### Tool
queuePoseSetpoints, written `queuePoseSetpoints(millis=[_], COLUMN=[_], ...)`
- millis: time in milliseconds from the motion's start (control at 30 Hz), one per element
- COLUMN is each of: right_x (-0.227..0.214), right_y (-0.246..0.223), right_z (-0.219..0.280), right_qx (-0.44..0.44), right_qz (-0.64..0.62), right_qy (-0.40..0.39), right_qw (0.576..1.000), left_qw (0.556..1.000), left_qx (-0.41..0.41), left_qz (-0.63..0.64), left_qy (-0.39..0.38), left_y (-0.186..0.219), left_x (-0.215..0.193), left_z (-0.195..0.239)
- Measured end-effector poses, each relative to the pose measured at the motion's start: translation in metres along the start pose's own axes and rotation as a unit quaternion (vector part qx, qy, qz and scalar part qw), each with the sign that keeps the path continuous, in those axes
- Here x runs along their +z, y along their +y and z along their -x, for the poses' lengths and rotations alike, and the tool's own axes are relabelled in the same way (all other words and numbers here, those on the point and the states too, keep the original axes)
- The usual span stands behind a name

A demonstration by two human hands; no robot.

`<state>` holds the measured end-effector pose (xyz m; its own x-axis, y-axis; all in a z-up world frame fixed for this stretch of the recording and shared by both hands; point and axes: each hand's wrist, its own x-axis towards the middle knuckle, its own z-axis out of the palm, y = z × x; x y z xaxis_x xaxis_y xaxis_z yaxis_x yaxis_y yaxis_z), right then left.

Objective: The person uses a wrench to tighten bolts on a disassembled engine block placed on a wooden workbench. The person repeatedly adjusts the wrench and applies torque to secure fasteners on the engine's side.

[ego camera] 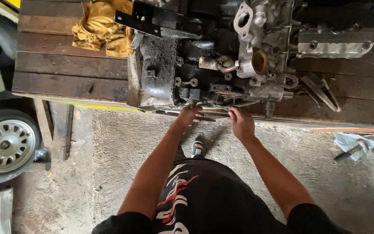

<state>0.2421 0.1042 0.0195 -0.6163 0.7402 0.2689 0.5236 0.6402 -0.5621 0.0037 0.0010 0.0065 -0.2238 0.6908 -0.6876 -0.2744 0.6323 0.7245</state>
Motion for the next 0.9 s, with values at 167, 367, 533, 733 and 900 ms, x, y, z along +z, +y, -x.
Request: queuePoseSetpoints(millis=[167, 367, 533, 733, 900], right_x=[-0.002, 0.001, 0.01, 0.02, 0.025], right_y=[-0.003, -0.003, 0.001, 0.008, 0.014], right_z=[0.001, 0.0, 0.002, 0.013, 0.017], right_qx=[0.004, 0.06, 0.007, 0.092, 0.036], right_qz=[0.011, 0.027, 0.035, -0.006, -0.002], right_qy=[-0.006, -0.041, 0.021, -0.008, 0.012], right_qw=[1.0, 0.997, 0.999, 0.996, 0.999], left_qw=[1.0, 0.997, 0.995, 0.996, 0.986], left_qx=[0.018, 0.046, 0.048, 0.027, 0.148], left_qz=[-0.014, -0.041, -0.079, -0.067, 0.073], left_qy=[0.011, 0.037, 0.039, 0.058, 0.024], left_y=[0.002, -0.005, -0.003, -0.003, -0.038], left_x=[0.001, 0.001, 0.001, 0.003, -0.016], left_z=[0.003, -0.002, 0.0, 0.005, 0.001])
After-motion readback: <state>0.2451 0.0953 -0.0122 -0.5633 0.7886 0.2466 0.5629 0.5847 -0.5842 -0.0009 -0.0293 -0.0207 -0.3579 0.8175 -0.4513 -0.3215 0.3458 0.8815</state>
